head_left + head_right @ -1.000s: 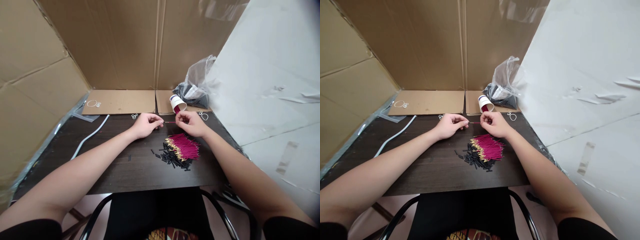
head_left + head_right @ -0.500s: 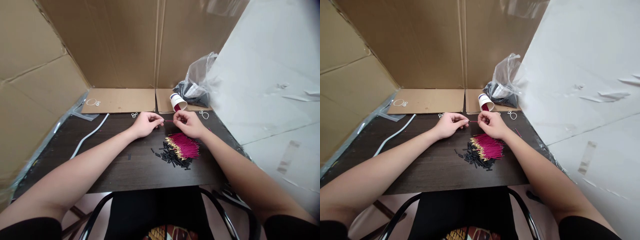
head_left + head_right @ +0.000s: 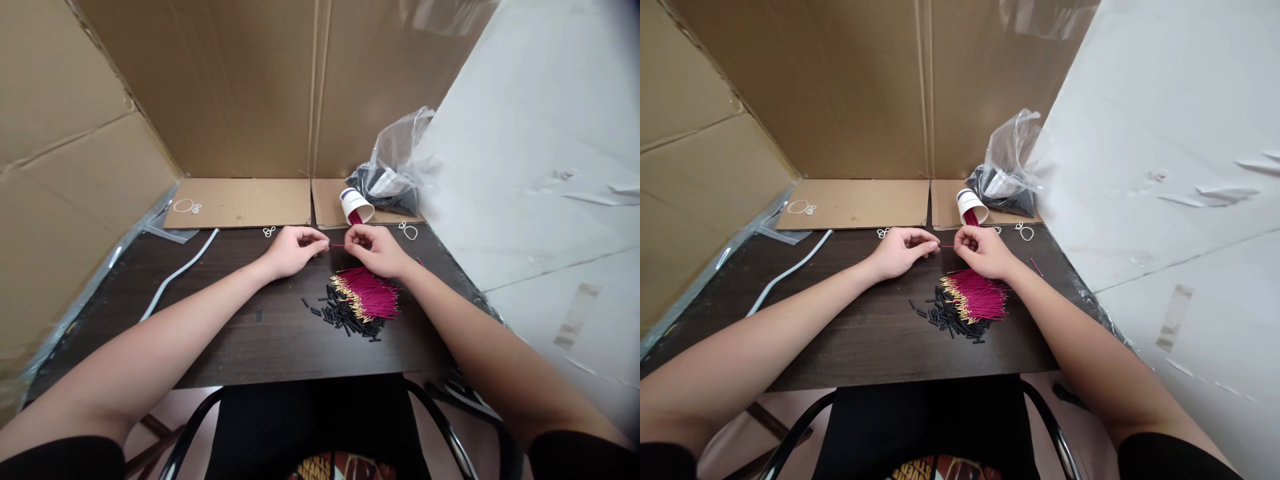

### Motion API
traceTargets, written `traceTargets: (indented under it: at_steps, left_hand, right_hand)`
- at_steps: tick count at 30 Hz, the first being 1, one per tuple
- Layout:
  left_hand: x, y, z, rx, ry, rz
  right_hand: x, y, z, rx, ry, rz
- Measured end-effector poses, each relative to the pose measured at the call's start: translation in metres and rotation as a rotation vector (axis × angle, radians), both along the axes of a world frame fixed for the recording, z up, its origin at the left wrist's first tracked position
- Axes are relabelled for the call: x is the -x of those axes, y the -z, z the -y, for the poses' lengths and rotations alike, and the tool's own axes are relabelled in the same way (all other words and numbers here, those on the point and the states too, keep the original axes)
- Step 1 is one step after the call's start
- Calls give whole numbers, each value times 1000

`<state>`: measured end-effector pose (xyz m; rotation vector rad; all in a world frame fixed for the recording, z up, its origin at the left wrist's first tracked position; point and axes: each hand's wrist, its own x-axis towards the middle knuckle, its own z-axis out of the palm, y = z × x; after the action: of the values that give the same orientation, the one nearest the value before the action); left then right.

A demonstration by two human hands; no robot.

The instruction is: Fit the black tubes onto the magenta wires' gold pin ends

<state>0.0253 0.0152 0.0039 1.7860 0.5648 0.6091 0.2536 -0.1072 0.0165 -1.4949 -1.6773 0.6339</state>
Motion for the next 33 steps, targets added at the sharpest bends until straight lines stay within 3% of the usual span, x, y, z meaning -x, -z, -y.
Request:
traceTargets:
  at_steps: [4, 8, 12, 18, 24, 33]
  left_hand:
    - [-1, 3, -4, -59, -78, 40]
    - [0, 3, -4, -157, -106, -43]
    - [5, -4, 0, -314, 83, -132]
    - [13, -14, 0, -405, 433, -164]
    - [14, -14, 0, -447, 498, -260]
    - [14, -15, 2, -417, 480, -263]
  right_hand:
    - [-8, -1, -2, -51, -43, 133]
    - [-15, 1, -4, -102, -57, 288]
    - [-19, -8, 0, -50, -88, 311]
    - [-16, -24, 8, 121, -318, 328]
    - [-10, -19, 6, 134, -373, 378]
    - [-6, -22, 10, 103, -291, 466]
